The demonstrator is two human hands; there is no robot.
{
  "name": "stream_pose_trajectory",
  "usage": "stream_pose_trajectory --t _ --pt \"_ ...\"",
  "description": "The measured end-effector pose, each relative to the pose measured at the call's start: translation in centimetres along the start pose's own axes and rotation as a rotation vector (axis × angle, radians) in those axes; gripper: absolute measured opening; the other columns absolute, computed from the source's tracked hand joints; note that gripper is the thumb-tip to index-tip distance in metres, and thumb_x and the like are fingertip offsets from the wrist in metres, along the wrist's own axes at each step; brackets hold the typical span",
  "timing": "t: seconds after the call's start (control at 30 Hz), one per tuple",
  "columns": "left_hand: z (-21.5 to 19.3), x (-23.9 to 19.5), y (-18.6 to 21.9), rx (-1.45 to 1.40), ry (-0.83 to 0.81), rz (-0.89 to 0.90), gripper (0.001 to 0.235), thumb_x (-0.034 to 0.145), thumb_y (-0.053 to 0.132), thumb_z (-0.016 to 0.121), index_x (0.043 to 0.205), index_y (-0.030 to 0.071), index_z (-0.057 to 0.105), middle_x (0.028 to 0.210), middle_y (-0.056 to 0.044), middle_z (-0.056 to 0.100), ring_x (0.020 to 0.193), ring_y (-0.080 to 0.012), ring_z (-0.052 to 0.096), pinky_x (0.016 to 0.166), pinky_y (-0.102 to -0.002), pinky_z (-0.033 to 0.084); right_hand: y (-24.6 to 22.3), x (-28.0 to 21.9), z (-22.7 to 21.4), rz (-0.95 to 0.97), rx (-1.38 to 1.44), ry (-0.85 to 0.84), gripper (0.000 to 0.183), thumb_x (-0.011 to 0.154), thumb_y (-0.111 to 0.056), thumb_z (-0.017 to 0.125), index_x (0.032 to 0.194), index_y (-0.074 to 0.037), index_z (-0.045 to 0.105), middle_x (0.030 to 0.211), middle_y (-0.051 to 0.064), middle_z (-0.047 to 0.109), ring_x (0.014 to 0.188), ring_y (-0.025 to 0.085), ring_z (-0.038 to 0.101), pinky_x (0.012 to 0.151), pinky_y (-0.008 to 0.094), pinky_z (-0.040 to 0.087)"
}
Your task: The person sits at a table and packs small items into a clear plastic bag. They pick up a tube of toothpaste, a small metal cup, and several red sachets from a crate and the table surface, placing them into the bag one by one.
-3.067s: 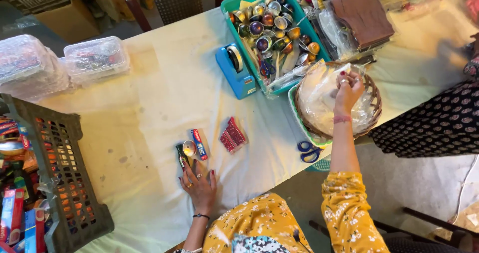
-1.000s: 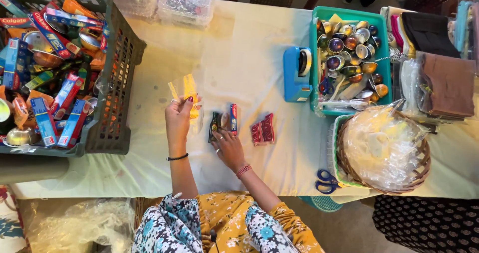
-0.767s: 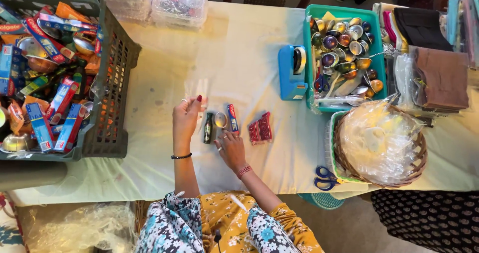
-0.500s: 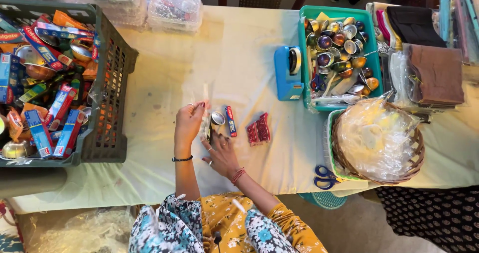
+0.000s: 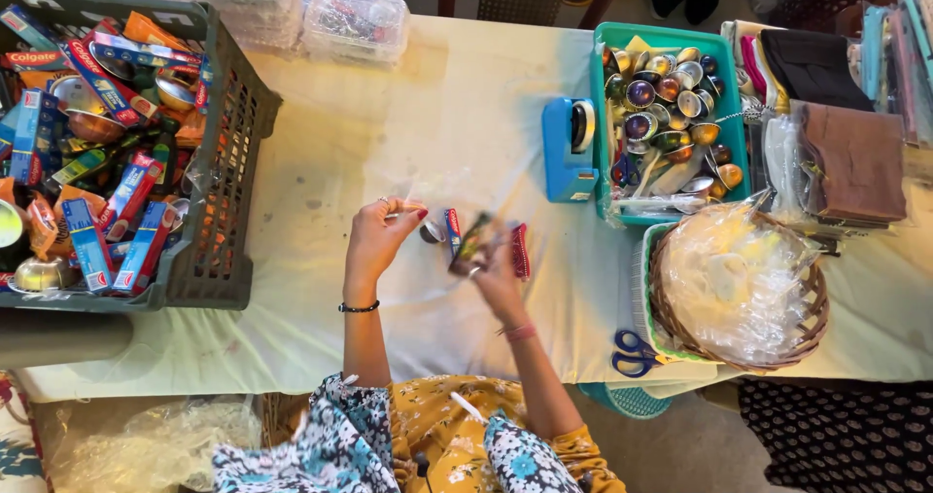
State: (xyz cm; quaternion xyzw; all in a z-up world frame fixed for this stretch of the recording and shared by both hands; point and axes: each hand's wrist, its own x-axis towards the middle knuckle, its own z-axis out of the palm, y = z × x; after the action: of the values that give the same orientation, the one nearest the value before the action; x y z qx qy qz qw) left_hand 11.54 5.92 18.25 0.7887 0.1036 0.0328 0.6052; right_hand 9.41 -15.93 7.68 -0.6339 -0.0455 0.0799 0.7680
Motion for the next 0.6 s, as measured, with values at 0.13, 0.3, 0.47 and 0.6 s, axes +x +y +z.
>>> stream_pose_trajectory --t 0.13,0.3,0.47,0.6 --pt "0.3 -0.1 0.3 -0.001 -0.062 0.109 0.019 0.088 0.019 0.077 0.096 0.002 0.078 0.095 -0.007 0.080 0.085 -0.0094 0.071 0.074 -0.026 0.053 -11.9 -0.1 0.7 -0.013 -0.004 0.152 0.106 0.081 0.018 0.063 0.160 -0.026 0.006 0.112 0.010 0.057 0.085 0.015 0.063 0.068 0.028 0.055" --pt "0.7 -1.0 3.4 0.276 -0.286 0.063 0.024 0.084 0.022 0.079 0.099 0.003 0.075 0.089 -0.016 0.075 0.077 -0.0227 0.073 0.071 -0.033 0.053 -13.9 -0.6 -0.1 -0.375 -0.143 0.325 0.099 0.087 0.022 0.066 0.161 -0.019 0.016 0.129 0.013 0.046 0.100 0.017 0.063 0.084 0.029 0.057" --pt "1.4 -1.1 3.0 0.253 -0.357 0.167 0.025 0.084 0.023 0.079 0.097 0.002 0.076 0.089 -0.017 0.075 0.078 -0.0240 0.072 0.072 -0.034 0.054 -12.9 -0.8 -0.1 -0.576 -0.365 0.320 0.069 0.094 0.016 0.061 0.151 -0.011 0.033 0.128 0.012 0.054 0.112 0.021 0.066 0.101 0.033 0.055" --pt "2.1 -0.9 2.1 0.230 -0.421 0.121 0.022 0.085 0.020 0.077 0.098 0.003 0.078 0.087 -0.013 0.077 0.078 -0.0174 0.074 0.073 -0.032 0.055 -12.2 -1.1 0.2 -0.441 -0.396 0.263 0.051 0.097 0.012 0.063 0.141 -0.008 0.046 0.114 0.012 0.065 0.105 0.018 0.067 0.091 0.030 0.055"
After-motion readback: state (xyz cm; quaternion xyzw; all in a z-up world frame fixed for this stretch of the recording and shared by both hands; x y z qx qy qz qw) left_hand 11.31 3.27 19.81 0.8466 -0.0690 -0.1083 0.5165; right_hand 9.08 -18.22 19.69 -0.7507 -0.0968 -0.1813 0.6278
